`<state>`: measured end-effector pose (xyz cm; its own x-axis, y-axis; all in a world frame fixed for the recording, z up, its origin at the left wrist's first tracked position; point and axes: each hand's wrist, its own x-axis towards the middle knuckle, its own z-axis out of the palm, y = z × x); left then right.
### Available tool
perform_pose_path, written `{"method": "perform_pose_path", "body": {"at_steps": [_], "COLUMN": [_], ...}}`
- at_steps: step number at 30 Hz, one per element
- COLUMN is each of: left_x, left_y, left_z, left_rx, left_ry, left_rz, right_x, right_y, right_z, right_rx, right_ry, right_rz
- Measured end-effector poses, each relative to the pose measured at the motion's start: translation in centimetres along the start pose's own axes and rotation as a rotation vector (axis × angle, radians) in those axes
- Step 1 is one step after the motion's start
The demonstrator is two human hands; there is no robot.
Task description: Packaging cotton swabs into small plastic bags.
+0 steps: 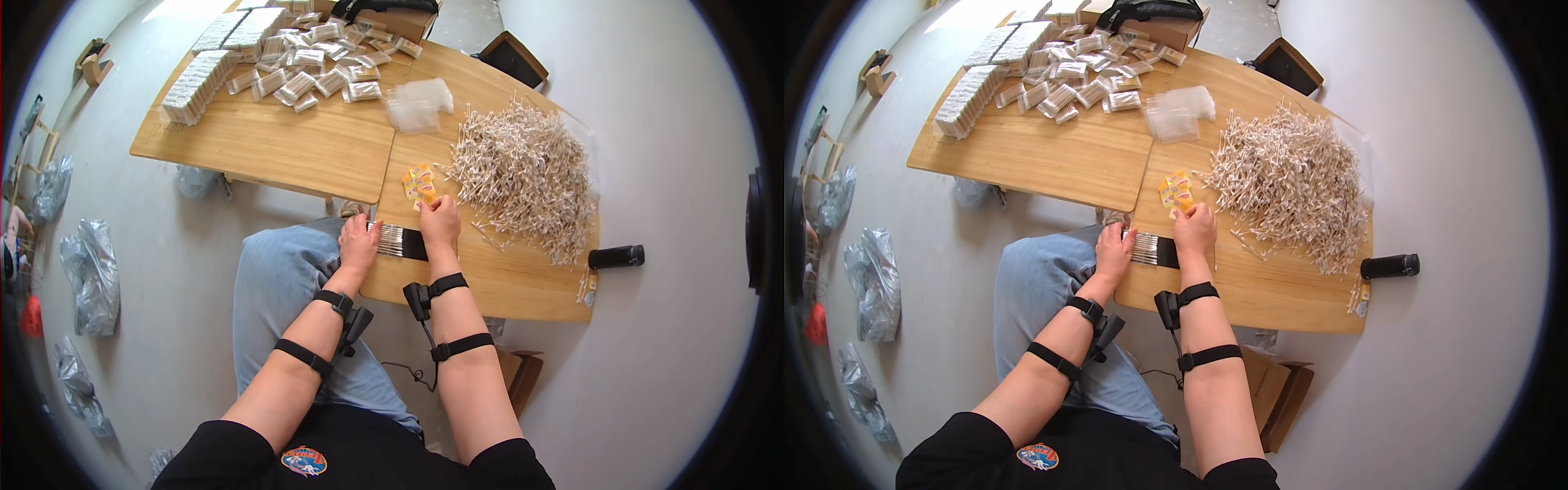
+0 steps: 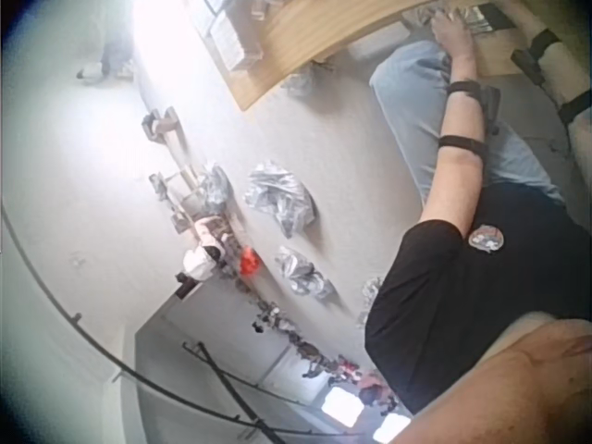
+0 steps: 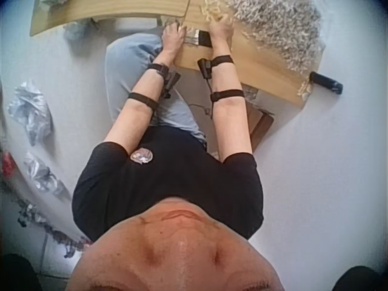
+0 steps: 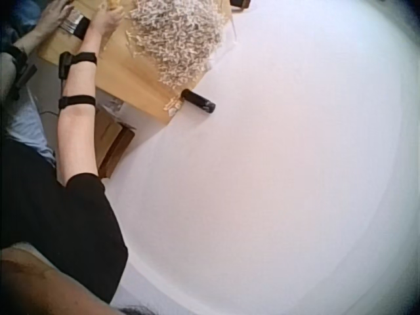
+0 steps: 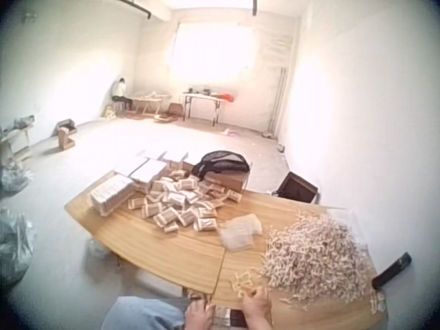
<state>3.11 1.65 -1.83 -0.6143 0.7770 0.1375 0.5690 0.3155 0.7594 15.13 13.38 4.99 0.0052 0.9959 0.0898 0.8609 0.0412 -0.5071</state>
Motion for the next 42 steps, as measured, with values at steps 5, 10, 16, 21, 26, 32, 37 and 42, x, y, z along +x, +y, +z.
{"method": "perform_pose_path", "body": {"at_steps": [5,10,16,21,26,32,37,42], "left_x": [-0.5,-0.6,-0.6,-0.8,-0.8,-0.4,-0.7,-0.8], "left_y": [0.4,1.4,0.0,0.7,0.9,-0.4,-0.6,-0.6], "left_z": [-0.4,-0.6,-0.6,-0.2,-0.3,0.1,0.4,0.8], "left_rx": [0.076,0.094,0.23,0.096,0.076,-0.031,-0.051,-0.058], "left_ry": [0.036,-0.02,0.067,0.006,0.023,0.128,0.129,0.115], "left_rz": [0.027,0.048,0.229,0.091,0.081,0.072,0.076,0.068], "right_x": [0.4,1.2,-1.7,-5.0,-7.4,-7.3,-7.1,-6.9], "right_y": [1.2,5.8,4.3,4.1,4.1,1.0,1.0,0.7], "right_z": [0.2,2.0,0.0,-1.5,-0.8,0.3,2.2,2.2], "right_rx": [0.241,0.604,0.912,0.964,0.975,1.03,1.118,1.125], "right_ry": [-0.027,0.039,-0.187,-0.258,-0.345,-0.335,-0.337,-0.327], "right_rz": [0.128,0.102,0.26,0.25,0.184,0.188,0.221,0.261]}}
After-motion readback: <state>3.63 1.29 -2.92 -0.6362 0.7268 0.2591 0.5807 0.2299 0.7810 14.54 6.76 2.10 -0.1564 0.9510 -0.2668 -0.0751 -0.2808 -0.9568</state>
